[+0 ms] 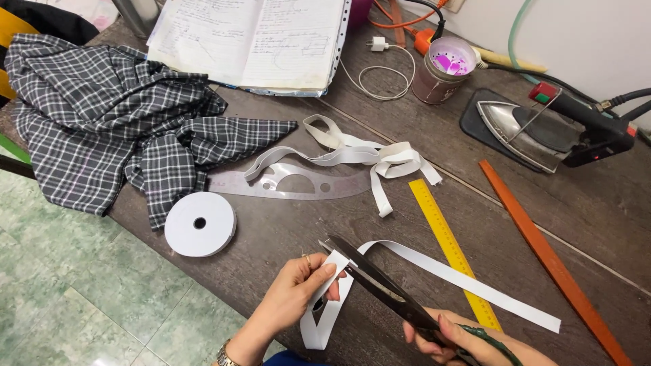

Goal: Measuring lengths of white elastic tape against a yellow ruler and cutting them with scissors on a workbench.

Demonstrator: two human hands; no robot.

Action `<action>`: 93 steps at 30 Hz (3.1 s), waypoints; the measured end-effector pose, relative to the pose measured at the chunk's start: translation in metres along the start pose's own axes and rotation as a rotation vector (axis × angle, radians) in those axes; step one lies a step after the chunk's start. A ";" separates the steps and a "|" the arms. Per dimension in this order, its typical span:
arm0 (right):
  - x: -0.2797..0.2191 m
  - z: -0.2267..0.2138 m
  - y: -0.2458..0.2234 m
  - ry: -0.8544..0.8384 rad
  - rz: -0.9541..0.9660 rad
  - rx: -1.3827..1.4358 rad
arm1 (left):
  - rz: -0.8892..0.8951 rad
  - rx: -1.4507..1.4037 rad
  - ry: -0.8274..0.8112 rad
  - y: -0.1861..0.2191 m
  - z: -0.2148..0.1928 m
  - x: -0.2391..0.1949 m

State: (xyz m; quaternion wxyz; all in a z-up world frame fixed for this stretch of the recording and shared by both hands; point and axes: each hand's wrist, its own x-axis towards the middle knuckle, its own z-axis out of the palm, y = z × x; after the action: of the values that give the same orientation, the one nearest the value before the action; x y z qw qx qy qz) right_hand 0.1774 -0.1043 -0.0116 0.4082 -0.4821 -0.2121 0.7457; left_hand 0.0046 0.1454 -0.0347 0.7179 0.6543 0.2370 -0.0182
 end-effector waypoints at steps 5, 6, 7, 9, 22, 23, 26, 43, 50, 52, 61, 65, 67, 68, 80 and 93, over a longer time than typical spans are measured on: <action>0.001 -0.001 -0.002 0.023 0.019 -0.041 | -0.032 -0.088 -0.022 -0.004 0.000 0.003; 0.001 0.001 -0.004 0.023 0.020 -0.040 | -0.033 -0.088 -0.023 -0.005 -0.001 0.003; 0.001 0.002 -0.006 0.028 0.012 -0.016 | -0.014 -0.080 -0.018 -0.006 0.000 0.004; 0.001 0.003 -0.007 0.033 0.005 0.009 | 0.004 -0.073 -0.014 -0.006 0.000 0.004; -0.005 -0.037 0.039 0.208 0.034 0.179 | -0.021 -0.042 0.009 -0.019 -0.001 0.002; -0.007 -0.047 0.043 0.287 -0.021 0.243 | -0.062 -0.146 0.008 -0.025 -0.001 0.004; -0.002 -0.071 0.007 0.742 -0.059 -0.437 | -0.111 -0.235 0.051 -0.029 -0.001 0.004; 0.001 -0.221 0.016 1.203 0.182 -0.947 | 0.001 -0.112 0.253 0.004 0.035 0.050; 0.006 -0.212 0.017 1.329 0.131 -1.223 | -0.144 -0.382 0.287 0.013 0.047 0.057; 0.015 -0.161 -0.006 1.310 -0.030 -1.119 | -0.136 -0.412 0.285 0.010 0.048 0.058; 0.065 0.010 -0.014 0.745 -0.632 -0.598 | -0.121 -0.550 0.292 0.002 0.057 0.058; 0.072 0.024 -0.007 0.779 -0.731 -0.393 | -0.154 -0.603 0.270 0.008 0.062 0.052; 0.071 0.025 -0.005 0.766 -0.717 -0.350 | -0.158 -0.627 0.281 0.009 0.064 0.050; 0.071 0.026 -0.004 0.753 -0.703 -0.307 | -0.163 -0.652 0.294 0.010 0.065 0.050; 0.068 0.026 0.005 0.901 -0.596 -0.400 | -0.192 -0.726 0.268 -0.011 0.078 0.054; 0.050 -0.003 0.005 0.909 -0.513 -0.056 | -0.199 0.180 0.113 0.003 0.049 0.041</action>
State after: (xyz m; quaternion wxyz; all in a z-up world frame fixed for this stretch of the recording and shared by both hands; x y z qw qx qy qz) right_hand 0.1678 -0.0662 -0.0437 0.6155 -0.7005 -0.1447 0.3309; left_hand 0.0579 0.1113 -0.0453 0.6365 0.6893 0.3380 -0.0737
